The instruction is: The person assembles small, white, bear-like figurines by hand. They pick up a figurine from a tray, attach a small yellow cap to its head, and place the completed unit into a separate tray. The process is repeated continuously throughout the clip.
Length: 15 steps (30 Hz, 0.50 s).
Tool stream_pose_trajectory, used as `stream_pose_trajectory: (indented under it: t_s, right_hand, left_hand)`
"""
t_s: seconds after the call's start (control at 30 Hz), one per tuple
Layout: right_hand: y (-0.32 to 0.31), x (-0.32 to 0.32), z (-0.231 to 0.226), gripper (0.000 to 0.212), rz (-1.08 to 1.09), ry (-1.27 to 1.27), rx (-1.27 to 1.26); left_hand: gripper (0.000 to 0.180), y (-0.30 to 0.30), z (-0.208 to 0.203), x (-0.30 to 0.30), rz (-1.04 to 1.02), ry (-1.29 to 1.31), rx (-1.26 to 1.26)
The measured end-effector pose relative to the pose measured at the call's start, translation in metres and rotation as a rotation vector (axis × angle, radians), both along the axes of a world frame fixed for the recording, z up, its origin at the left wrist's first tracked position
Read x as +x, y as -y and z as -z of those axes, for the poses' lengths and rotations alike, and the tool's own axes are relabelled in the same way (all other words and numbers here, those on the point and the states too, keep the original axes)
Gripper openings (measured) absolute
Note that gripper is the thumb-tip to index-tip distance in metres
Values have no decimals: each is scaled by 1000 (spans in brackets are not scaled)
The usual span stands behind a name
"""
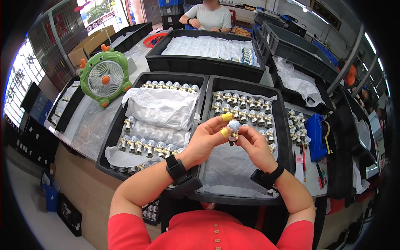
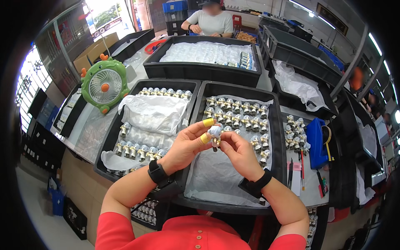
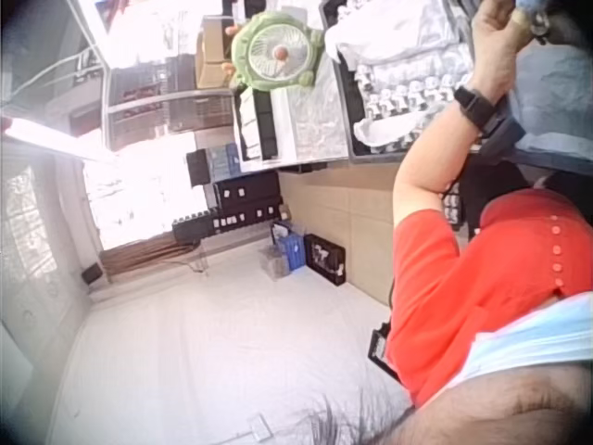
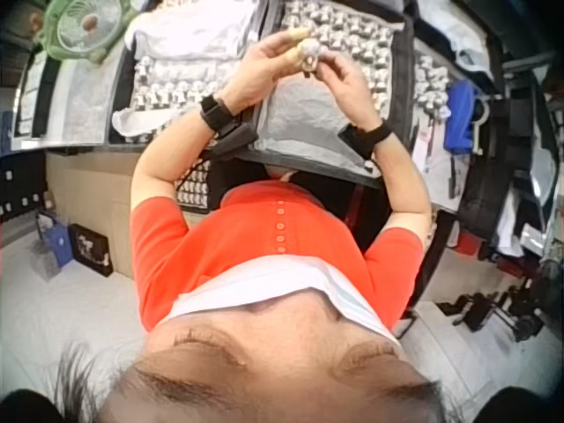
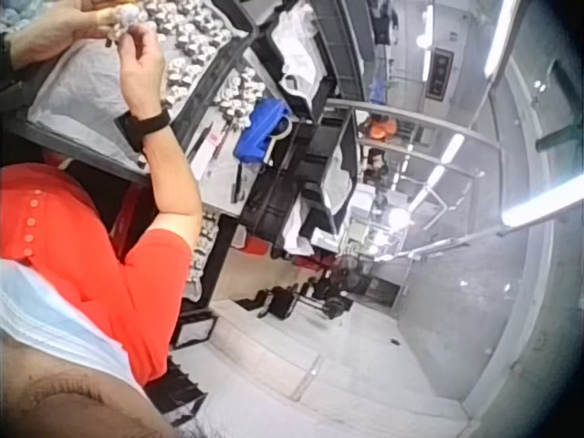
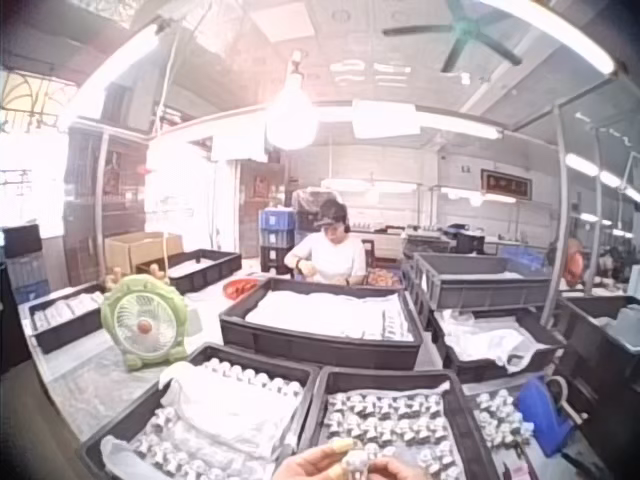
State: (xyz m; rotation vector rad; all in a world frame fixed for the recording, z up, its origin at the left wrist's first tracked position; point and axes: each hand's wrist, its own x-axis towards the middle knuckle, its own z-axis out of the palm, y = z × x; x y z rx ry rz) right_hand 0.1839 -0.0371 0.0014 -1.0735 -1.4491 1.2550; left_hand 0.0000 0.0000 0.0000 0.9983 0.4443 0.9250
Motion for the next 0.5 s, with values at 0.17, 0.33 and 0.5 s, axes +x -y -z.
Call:
stream_pose_trajectory:
  t_s: [0.17, 0.33, 0.5]
  right_hand:
    - [-2, 2, 1, 20, -7, -2, -21]
    - [-2, 0, 7, 20, -21, -82, -98]
    - [-3, -1, 6, 20, -19, -67, -87]
  left_hand:
    - [40, -1, 1, 3, -18, -1, 2]
    - [38, 1, 1, 1, -55, -98, -111]
    - [39, -3, 5, 1, -33, -71, -98]
